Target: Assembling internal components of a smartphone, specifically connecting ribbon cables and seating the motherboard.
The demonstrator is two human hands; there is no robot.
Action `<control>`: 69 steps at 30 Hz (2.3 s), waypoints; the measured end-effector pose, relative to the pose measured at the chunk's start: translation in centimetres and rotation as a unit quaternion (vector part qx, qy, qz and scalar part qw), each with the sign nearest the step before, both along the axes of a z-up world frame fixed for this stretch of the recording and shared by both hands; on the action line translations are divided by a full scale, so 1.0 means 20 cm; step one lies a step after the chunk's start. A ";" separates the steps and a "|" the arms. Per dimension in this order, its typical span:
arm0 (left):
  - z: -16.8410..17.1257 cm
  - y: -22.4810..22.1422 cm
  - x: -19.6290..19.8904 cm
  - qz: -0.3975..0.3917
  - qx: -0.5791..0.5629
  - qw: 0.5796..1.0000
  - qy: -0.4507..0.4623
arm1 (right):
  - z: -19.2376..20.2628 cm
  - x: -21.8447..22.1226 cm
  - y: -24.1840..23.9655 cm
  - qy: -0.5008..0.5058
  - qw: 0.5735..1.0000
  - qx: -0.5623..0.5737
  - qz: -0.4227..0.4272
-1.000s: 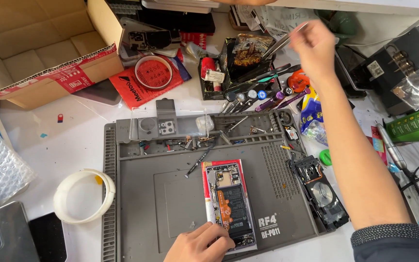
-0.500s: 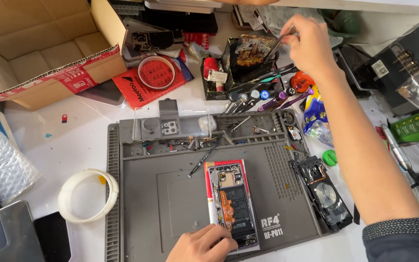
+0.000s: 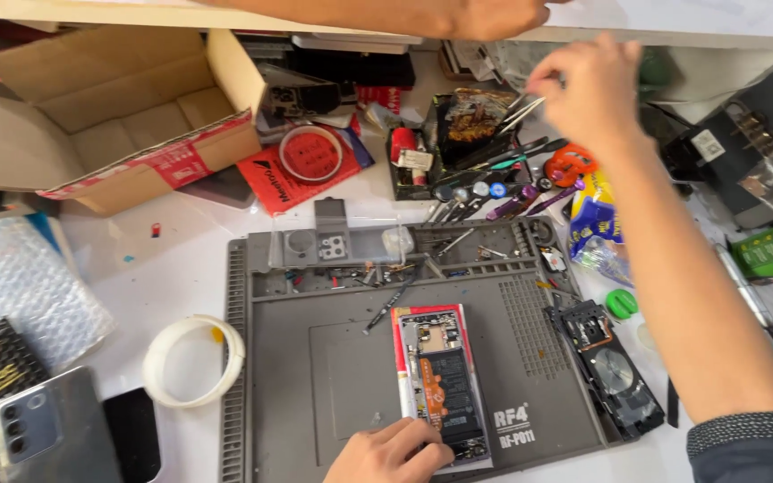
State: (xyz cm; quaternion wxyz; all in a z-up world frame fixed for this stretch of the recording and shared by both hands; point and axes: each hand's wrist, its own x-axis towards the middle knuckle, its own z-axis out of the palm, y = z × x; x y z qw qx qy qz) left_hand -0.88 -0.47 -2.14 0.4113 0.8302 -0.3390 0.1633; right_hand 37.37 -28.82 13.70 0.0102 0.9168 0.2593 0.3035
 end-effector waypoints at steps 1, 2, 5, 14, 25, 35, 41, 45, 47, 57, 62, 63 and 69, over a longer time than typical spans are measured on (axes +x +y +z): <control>0.00 0.02 0.01 -0.036 -0.001 0.999 0.001 | 0.02 0.02 -0.04 -0.003 0.999 0.032 0.022; 0.02 0.05 0.02 -0.073 -0.001 0.997 0.003 | 0.04 0.03 -0.07 -0.006 0.997 0.063 0.045; 0.07 -0.04 -0.03 0.079 -0.044 0.996 0.022 | 0.16 -0.16 -0.12 0.078 0.968 0.234 0.044; -0.11 -0.10 -0.03 0.128 -0.073 0.972 0.183 | -0.08 -0.63 -0.17 0.153 0.643 0.746 0.079; 0.17 -0.01 0.00 -0.026 -0.038 0.999 0.015 | -0.47 -1.25 0.13 0.421 0.762 0.484 0.089; 0.00 -0.01 -0.06 0.026 0.098 0.984 -0.146 | -0.61 -1.44 0.14 0.355 0.763 0.534 0.077; -0.05 -0.10 -0.12 0.129 0.031 0.985 -0.113 | -0.65 -1.47 0.37 0.562 0.639 0.484 0.204; -0.06 -0.01 -0.09 0.082 0.117 0.976 -0.163 | -0.67 -1.47 0.40 0.546 0.649 0.485 0.212; -0.06 -0.01 -0.08 0.093 0.125 0.974 -0.166 | -0.67 -1.46 0.39 0.571 0.643 0.466 0.209; -0.06 -0.01 -0.06 0.133 0.135 0.965 -0.182 | -0.60 -1.30 0.47 0.648 0.653 0.314 0.233; -0.03 -0.03 -0.05 0.125 0.031 0.985 -0.115 | -0.59 -1.26 0.48 0.699 0.619 0.293 0.208; -0.03 -0.03 -0.05 0.125 0.031 0.985 -0.115 | -0.59 -1.26 0.48 0.699 0.619 0.293 0.209; -0.02 -0.04 -0.05 0.124 0.025 0.986 -0.112 | -0.59 -1.27 0.48 0.696 0.639 0.275 0.179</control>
